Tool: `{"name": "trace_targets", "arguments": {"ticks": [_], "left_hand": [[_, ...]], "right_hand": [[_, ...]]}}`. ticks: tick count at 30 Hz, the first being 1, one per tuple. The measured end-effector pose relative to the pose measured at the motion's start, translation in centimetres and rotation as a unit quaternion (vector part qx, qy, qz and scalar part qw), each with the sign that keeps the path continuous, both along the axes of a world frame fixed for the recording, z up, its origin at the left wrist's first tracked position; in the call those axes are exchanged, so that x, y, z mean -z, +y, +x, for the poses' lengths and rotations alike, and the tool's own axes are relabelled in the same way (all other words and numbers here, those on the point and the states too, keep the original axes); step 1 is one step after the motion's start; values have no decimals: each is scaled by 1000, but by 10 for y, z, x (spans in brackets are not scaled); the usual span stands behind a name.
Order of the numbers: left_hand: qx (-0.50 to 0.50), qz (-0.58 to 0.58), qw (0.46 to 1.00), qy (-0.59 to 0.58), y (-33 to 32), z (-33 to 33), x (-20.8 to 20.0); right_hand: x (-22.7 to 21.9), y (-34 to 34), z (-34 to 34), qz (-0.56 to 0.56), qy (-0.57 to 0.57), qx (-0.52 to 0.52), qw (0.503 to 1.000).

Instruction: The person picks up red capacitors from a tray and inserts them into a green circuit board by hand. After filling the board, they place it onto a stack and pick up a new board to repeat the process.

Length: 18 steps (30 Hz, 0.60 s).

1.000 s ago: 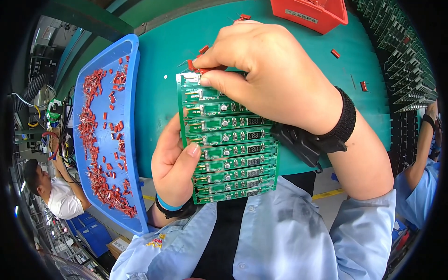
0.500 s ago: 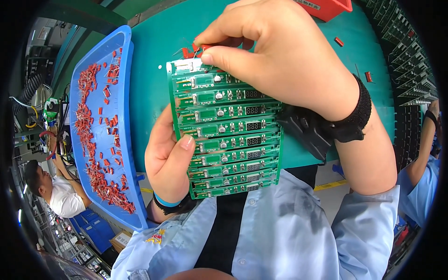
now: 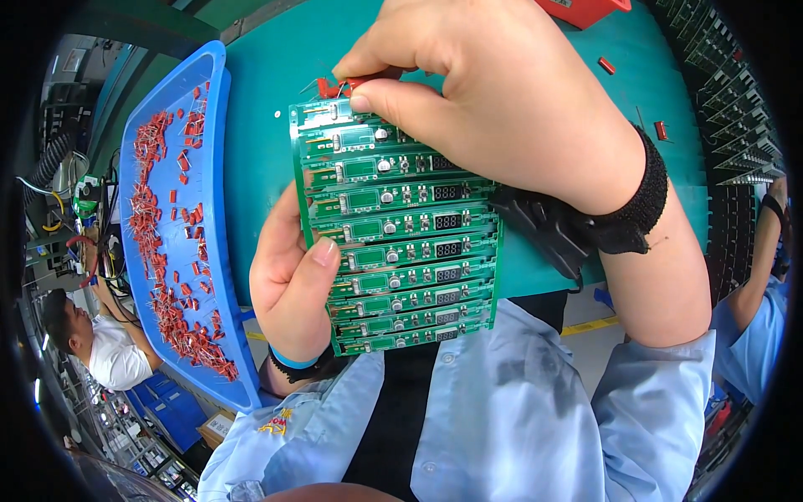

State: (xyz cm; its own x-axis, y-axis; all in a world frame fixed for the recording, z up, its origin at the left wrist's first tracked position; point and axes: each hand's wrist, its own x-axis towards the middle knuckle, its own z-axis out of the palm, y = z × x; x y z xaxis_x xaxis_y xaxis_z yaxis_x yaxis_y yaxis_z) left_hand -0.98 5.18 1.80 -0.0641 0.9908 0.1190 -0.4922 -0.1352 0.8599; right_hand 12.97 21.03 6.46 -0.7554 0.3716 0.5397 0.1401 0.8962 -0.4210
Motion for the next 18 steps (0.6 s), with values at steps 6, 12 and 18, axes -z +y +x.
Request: {"name": "trace_targets", "arguments": {"ticks": [6,12,18], "left_hand": [[-5,-4,1000,2,0,-1,0],[-11,-21,1000,-10,-1,2,-2],[-19,-30,999,-5,-3,1,1]], "right_hand": [[4,-1,-3,-14,9,13,1000],[5,-1,-1,-2,12,8,1000],[9,-3,-2,-50,17,17,998]]}}
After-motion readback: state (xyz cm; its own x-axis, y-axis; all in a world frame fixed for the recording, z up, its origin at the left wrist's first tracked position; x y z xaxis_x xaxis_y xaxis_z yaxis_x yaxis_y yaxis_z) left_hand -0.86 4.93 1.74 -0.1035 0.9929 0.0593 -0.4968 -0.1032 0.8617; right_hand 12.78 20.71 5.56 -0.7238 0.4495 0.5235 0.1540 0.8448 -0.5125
